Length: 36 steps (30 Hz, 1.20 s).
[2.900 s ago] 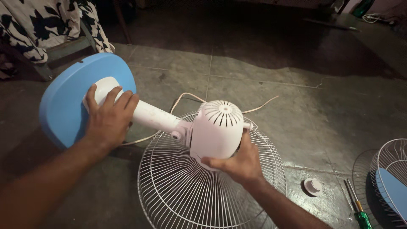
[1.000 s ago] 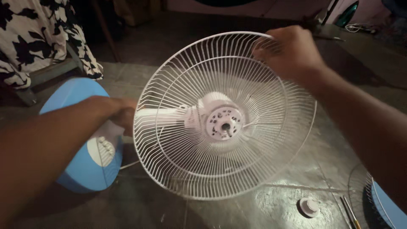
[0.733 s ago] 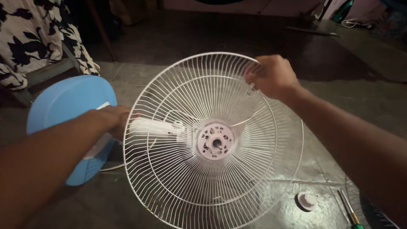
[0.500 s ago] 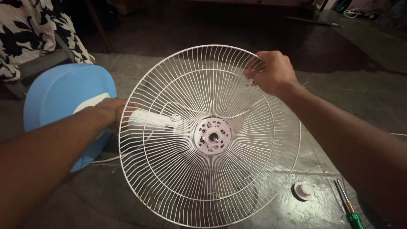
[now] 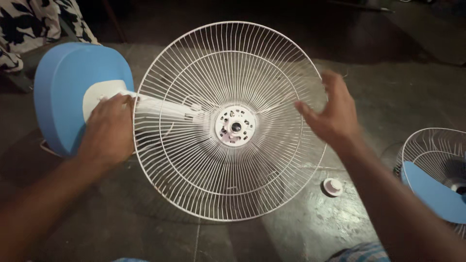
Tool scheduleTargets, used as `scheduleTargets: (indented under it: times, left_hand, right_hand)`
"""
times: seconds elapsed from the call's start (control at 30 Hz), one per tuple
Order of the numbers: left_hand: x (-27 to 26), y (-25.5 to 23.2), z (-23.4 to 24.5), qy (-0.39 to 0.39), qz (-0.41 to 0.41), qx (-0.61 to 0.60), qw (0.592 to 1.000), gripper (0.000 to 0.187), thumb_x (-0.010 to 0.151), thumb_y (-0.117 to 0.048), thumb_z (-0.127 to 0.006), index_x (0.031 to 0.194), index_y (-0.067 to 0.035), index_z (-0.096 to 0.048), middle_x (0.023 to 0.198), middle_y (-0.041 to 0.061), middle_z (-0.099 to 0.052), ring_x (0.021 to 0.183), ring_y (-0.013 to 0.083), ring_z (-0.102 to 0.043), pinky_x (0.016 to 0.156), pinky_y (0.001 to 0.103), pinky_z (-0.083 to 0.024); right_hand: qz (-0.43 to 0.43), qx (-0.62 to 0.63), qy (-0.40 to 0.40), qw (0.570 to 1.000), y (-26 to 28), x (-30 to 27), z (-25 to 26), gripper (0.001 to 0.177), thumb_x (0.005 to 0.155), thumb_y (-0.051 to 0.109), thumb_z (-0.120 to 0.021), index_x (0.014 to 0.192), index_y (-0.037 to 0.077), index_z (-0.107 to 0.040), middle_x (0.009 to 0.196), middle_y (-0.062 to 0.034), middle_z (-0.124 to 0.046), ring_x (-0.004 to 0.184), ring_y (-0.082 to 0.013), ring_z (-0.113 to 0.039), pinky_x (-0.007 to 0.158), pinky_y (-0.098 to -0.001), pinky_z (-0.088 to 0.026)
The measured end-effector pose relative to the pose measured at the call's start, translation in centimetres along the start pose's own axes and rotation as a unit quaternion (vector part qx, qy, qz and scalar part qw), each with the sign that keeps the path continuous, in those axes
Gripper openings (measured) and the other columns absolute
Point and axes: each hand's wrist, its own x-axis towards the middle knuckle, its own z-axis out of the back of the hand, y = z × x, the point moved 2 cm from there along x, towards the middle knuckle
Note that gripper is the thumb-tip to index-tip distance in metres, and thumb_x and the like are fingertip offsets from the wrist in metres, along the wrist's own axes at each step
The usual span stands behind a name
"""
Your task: The person reassembles a standing electric fan by attaching the motor housing to the neck, mounting the front grille, installing the fan blades, and securing them with a nut. The person then attaches the rear grille to complete the assembly.
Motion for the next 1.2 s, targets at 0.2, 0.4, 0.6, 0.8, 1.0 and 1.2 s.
scheduleTargets:
  times: [0.2,0.4,0.6,0.8,1.0,1.2]
  left_hand:
    - [-6.4,-4.4,0.2,-0.109,0.305,-0.4,0.857,0.033,0.105,-0.023,-0.046,0.125,-0.003,-0.063,0.117,0.017,-0.073,0.108,0.0297,-0.072,0.096,0.043,-0.053]
    - [-10.8,-10.0,-5.9,-0.02,0.371,-0.456,0.809,0.054,0.093,-0.026,-0.07,0.138,-0.009,-0.046,0.105,0.016,-0.075,0.085,0.0246,-0.073,0.074,0.037,-0.056]
    - [-12.1,-9.6,-10.2,-0.002,0.386,-0.619,0.685,0.05,0.094,-0.001,-0.057,0.139,-0.011,-0.037,0.104,0.018,-0.071,0.078,0.0256,-0.075,0.064,0.038,-0.061]
    - [-11.8,-8.7,-10.9,0.016,0.402,-0.615,0.678,0.046,0.094,0.004,-0.057,0.135,-0.008,-0.04,0.104,0.022,-0.072,0.079,0.0285,-0.074,0.064,0.041,-0.062]
    - [-13.3,-6.7,-10.5,0.025,0.423,-0.619,0.661,0.051,0.091,0.005,-0.06,0.136,-0.01,-0.041,0.106,0.023,-0.071,0.079,0.0291,-0.073,0.063,0.041,-0.061]
    - [-15.4,-3.8,-13.2,0.027,0.45,-0.579,0.679,0.054,0.092,0.005,-0.061,0.14,-0.009,-0.04,0.108,0.024,-0.072,0.082,0.0323,-0.074,0.063,0.043,-0.061]
  right_hand:
    - [-0.104,0.055,0.022,0.993,-2.4,-9.7,1.4,0.083,0.076,0.025,-0.086,0.144,-0.001,-0.046,0.146,-0.0243,-0.053,0.136,-0.036,-0.053,0.103,-0.0496,-0.05]
    - [-0.281,0.109,0.004,0.953,-6.5,-10.5,4.5,0.071,0.085,0.022,-0.079,0.144,-0.002,-0.048,0.141,-0.0264,-0.059,0.129,-0.037,-0.06,0.098,-0.0492,-0.055]
    - [-0.332,0.27,0.052,0.902,-10.7,-10.7,1.9,0.069,0.081,0.025,-0.079,0.14,-0.002,-0.055,0.129,-0.0262,-0.069,0.117,-0.0353,-0.069,0.09,-0.0454,-0.059]
    - [-0.354,0.284,0.003,0.891,-13.4,-11.4,2.7,0.066,0.083,0.023,-0.079,0.139,-0.005,-0.056,0.122,-0.0258,-0.072,0.108,-0.0334,-0.073,0.083,-0.0416,-0.059]
    - [-0.319,0.225,-0.111,0.914,-14.5,-13.7,6.2,0.054,0.088,0.021,-0.078,0.133,-0.005,-0.062,0.111,-0.0229,-0.074,0.098,-0.0284,-0.074,0.076,-0.0395,-0.058]
    - [-0.235,0.063,-0.212,0.946,-15.8,-19.0,9.4,0.042,0.092,0.022,-0.08,0.126,0.001,-0.068,0.097,-0.0159,-0.075,0.089,-0.0233,-0.072,0.076,-0.0369,-0.056]
